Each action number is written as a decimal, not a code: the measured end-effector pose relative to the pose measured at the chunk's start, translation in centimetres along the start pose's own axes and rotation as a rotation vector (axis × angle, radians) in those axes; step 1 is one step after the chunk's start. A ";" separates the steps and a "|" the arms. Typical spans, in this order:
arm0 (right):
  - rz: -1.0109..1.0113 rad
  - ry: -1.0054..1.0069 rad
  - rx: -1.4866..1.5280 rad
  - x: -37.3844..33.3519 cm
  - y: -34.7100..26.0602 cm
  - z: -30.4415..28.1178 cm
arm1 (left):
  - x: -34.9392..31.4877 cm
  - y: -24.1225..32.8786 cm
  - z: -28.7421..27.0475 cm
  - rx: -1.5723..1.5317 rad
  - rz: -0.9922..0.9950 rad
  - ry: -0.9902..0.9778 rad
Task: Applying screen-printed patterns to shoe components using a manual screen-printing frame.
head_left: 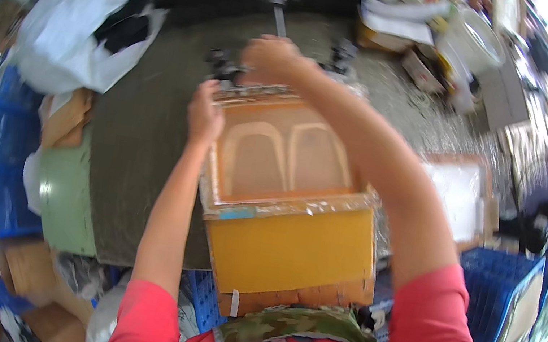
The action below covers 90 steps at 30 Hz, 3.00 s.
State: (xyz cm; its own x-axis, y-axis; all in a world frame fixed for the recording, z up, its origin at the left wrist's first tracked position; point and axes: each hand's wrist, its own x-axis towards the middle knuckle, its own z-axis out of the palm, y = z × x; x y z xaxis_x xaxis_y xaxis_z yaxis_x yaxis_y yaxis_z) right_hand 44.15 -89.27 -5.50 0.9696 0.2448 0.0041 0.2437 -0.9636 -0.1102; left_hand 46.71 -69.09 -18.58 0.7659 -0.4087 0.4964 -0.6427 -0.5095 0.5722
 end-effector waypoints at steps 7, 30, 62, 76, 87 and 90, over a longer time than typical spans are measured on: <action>-0.089 -0.023 0.194 -2.2 5.3 0.5 | 0.1 1.7 0.7 0.059 -0.053 -0.056; -0.027 0.009 0.011 -2.3 3.3 -0.2 | -0.2 1.5 0.0 0.055 -0.088 -0.066; 0.109 -0.094 0.006 -3.1 4.2 0.2 | 0.4 2.0 0.3 0.077 -0.069 -0.093; 0.598 -0.137 0.167 -2.8 2.9 0.1 | 0.5 1.8 0.4 0.066 -0.092 -0.102; 0.101 0.065 -0.183 -0.7 -1.3 0.3 | -0.2 0.7 -0.2 0.103 -0.069 -0.072; -0.257 0.247 0.156 0.5 -0.5 2.3 | 0.2 1.4 0.5 0.081 -0.054 -0.073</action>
State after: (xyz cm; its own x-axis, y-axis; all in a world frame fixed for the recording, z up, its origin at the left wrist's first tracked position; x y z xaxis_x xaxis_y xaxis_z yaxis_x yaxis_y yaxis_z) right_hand 44.43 -88.39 -7.69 0.8584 0.4242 0.2884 0.4913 -0.8416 -0.2243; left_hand 45.97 -70.29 -18.03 0.8003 -0.4321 0.4156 -0.5994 -0.5904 0.5404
